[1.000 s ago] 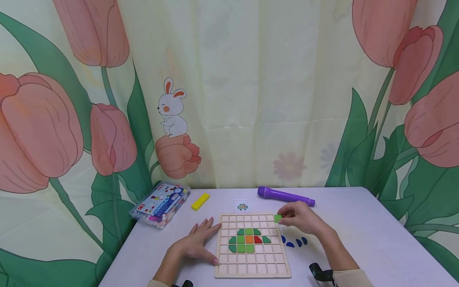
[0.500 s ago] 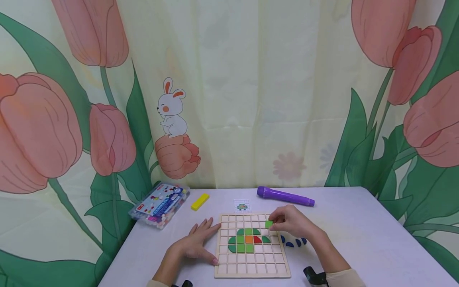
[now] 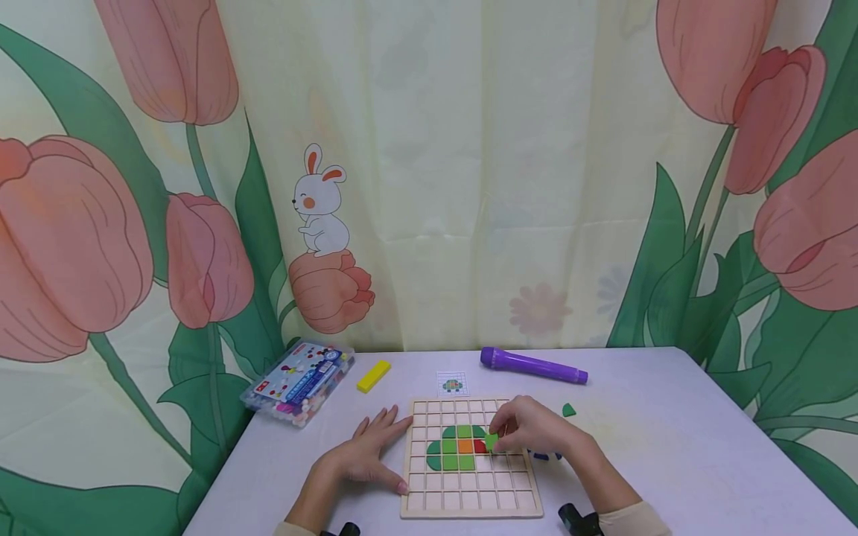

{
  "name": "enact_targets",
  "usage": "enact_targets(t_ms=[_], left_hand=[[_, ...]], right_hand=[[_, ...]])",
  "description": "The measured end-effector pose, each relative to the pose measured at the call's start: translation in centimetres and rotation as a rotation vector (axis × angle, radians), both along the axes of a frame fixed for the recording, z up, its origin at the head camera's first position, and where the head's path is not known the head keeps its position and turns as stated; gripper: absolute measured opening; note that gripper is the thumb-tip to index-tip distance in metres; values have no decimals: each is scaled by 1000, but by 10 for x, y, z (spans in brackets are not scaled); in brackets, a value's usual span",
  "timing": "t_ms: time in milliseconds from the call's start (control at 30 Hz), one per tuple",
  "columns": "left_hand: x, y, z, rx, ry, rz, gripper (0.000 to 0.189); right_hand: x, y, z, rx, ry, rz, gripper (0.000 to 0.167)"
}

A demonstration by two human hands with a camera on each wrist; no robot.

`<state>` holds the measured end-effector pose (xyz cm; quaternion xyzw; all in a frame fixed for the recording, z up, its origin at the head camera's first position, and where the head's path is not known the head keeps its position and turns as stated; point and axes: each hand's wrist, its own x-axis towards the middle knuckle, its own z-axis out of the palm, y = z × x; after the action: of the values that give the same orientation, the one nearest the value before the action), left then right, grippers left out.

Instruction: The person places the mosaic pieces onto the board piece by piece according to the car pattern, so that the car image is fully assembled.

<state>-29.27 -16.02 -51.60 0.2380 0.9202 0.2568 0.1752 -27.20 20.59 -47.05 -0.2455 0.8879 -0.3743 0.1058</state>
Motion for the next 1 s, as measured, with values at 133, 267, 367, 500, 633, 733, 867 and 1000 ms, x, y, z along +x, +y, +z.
enact_targets(t_ms=[133, 267, 367, 500, 633, 733, 867, 1000], left_hand=[[1, 0, 1, 0, 4, -7, 117], [0, 0, -1, 0, 0, -3, 117], [-2, 0, -3, -2, -1, -2, 117], [-2, -1, -4, -9, -1, -1, 117], [-2, 0, -4, -9, 2, -1, 117], [-2, 0, -3, -4, 2, -2, 117], [-2, 0, -2, 1, -8, 0, 117], [-2, 0, -3, -3, -10, 5, 117]], right_hand=[[2, -5, -2, 17, -27, 22, 16], [3, -8, -4, 38, -65, 14, 17], [2, -10, -5, 52, -83, 13, 17], [3, -13, -5, 60, -87, 32, 15], [3, -13, -5, 66, -77, 56, 15], [3, -14, -6, 66, -78, 69, 15], [3, -15, -7, 69, -88, 75, 15], [5, -18, -7, 85, -74, 74, 17]])
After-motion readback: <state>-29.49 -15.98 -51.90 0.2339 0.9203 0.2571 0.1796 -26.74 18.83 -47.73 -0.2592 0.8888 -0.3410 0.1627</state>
